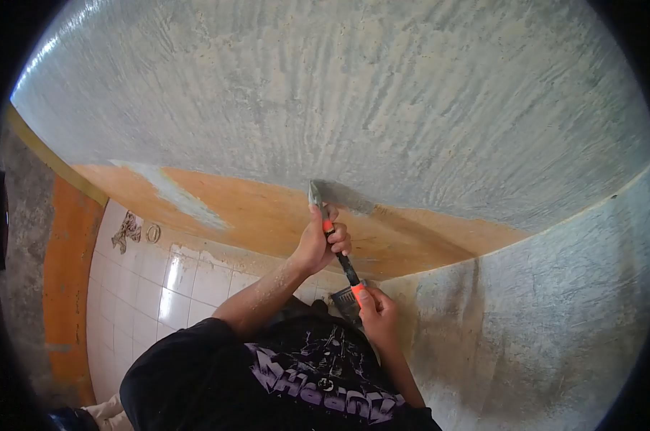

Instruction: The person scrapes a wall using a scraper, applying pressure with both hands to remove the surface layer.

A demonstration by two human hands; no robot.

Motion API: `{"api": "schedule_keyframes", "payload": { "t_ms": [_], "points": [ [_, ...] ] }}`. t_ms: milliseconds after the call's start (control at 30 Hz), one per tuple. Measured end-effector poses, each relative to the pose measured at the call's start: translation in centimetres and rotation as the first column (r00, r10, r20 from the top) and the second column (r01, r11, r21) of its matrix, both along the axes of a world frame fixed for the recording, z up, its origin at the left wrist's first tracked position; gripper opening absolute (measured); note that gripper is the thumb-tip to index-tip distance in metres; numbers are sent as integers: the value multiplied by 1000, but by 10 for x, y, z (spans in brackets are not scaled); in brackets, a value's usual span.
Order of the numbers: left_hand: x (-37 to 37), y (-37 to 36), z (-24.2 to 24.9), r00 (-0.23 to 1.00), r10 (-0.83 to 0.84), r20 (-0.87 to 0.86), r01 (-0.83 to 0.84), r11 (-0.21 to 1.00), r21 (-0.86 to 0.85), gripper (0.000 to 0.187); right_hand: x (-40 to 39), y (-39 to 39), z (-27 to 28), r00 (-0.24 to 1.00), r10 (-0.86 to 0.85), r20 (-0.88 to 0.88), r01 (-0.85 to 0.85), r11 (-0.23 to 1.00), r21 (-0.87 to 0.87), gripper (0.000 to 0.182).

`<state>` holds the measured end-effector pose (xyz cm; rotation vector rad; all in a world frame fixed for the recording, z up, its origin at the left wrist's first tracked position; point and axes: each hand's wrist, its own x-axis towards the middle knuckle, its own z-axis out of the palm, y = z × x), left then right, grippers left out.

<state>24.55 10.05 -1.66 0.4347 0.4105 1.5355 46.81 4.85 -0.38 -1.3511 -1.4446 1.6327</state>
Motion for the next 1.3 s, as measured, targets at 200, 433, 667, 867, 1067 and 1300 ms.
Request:
{"api": "schedule_keyframes", "payload": {
  "t_ms": [200, 433, 667, 867, 1067, 1300],
  "points": [
    [17, 0, 12, 1000, -23, 10, 24, 997, -76, 53, 21, 7, 9, 1000, -21, 16, 21, 999, -41, 29],
    [16, -1, 6, 999, -30, -20, 29, 997, -78, 53, 16, -1, 1, 999, -45, 18, 46, 997, -67, 28],
    [23, 3, 4, 999, -32, 34, 35, 996, -86, 54, 17, 11, 11, 1000, 10, 28, -8, 999, -52, 28],
    [13, 1, 3, 999, 33, 14, -31, 995, -92, 54, 14, 15, 0, 1000, 20, 19, -20, 1000, 4, 28],
    [5, -1, 1, 998, 52, -22, -53, 995, -79, 55, 10, 13, -2, 998, 35, 44, -35, 999, -4, 27],
    [15, 1, 5, 999, 2, -45, -7, 993, -115, 53, 17, 7, -6, 998, -53, -38, 51, 997, -65, 25]
  ]
}}
